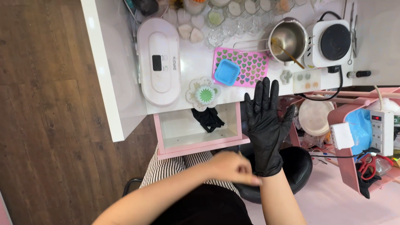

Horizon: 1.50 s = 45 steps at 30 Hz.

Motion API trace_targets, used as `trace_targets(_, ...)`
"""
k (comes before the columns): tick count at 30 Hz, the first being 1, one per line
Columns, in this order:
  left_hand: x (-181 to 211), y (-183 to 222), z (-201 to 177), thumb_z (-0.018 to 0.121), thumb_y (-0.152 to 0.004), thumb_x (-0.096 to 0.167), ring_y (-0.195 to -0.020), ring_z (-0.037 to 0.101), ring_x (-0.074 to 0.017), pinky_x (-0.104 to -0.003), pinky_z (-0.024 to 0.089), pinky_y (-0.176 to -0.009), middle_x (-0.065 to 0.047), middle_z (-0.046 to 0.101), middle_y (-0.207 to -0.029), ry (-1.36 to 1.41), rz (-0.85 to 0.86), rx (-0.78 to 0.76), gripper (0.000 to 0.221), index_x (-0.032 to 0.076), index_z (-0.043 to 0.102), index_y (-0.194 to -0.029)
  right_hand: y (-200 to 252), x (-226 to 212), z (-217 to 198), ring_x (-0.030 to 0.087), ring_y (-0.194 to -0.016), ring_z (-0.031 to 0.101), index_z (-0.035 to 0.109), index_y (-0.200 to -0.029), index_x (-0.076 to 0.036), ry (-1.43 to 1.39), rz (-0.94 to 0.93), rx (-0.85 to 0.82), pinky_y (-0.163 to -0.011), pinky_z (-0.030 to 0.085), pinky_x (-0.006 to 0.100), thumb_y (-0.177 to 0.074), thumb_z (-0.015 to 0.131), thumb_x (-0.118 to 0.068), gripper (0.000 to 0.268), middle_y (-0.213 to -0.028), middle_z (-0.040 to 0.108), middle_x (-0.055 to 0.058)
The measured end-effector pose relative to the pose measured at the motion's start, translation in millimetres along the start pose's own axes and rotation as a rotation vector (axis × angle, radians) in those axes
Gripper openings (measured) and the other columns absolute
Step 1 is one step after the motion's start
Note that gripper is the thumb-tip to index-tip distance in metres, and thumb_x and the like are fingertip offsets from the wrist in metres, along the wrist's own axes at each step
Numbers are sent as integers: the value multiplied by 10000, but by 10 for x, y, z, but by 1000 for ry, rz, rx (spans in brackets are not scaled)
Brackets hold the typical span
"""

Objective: The recorder prepares molds and wax components for candle making, including putting on gloves and demolding small decorative pieces.

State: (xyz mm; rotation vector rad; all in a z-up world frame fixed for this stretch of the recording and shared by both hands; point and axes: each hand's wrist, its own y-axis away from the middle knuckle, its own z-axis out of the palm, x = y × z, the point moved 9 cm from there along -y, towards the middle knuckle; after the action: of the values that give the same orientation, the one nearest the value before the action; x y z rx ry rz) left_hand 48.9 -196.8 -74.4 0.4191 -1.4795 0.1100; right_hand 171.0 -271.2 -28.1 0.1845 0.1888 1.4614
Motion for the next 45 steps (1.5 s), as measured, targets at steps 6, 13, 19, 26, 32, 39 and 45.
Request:
trace_targets(6, -396, -33, -27, 664, -927, 636, -713, 669, -286, -399, 524, -654, -105, 658, -749, 42, -109, 360, 594, 52, 638, -819, 245, 92, -338, 252, -1595, 206, 223, -1670, -41, -138, -26, 89, -1317, 123, 478, -1093, 365, -481, 740, -1737, 225, 113)
trace_targets(13, -270, -60, 301, 567, -1013, 389, -716, 663, -376, -493, 502, -626, -137, 656, -737, 22, -77, 352, 336, 100, 569, -842, 410, -233, -806, 329, -1634, 234, 360, -1614, -208, 365, -18, -32, -1363, 181, 528, -1083, 421, -488, 604, -1731, 297, 59)
trace_targets(19, -613, 85, 592, 555, -939, 321, -677, 675, -368, -522, 522, -610, -141, 687, -724, -286, 16, 40, 271, 119, 650, -784, 809, -770, -2080, 282, -1501, 405, 445, -1541, -142, 645, -134, 532, -1246, 325, 441, -1048, 449, -250, 504, -1598, 461, 66)
trace_targets(26, -2226, 237, -1346, 679, -886, 377, -855, 678, -374, -477, 531, -738, -152, 726, -934, -227, -532, 1026, 338, 74, 693, -1036, 998, -460, -1726, 336, -1449, 463, 454, -1460, 90, 612, -20, 567, -1221, 354, 420, -1038, 424, -129, 476, -1544, 477, 239)
trace_targets(32, -3019, 289, -1671, 714, -819, 347, -1014, 655, -399, -499, 537, -793, -149, 707, -1127, -333, -862, 1089, 411, 141, 679, -1173, 1103, 134, -1450, 287, -1369, 541, 498, -1452, 55, 863, 212, 627, -1146, 396, 393, -1030, 409, -192, 498, -1469, 563, 210)
trace_targets(39, -2851, 365, -1057, 744, -825, 147, -741, 727, -250, -369, 569, -717, -126, 753, -799, 101, -396, 1107, 135, 18, 712, -845, 1165, 238, -1677, 271, -1171, 691, 630, -1331, 36, 1145, 366, 656, -1008, 550, 355, -1027, 498, -238, 430, -1267, 716, 168)
trace_targets(45, -1357, 848, -872, 693, -896, 8, -771, 750, -84, -235, 579, -675, -36, 732, -809, 563, -151, 1037, 94, 20, 607, -858, 913, 440, -1144, 109, -895, 581, 584, -1326, -241, 1513, 468, 689, -734, 482, 310, -922, 645, -245, 409, -1086, 623, -26)
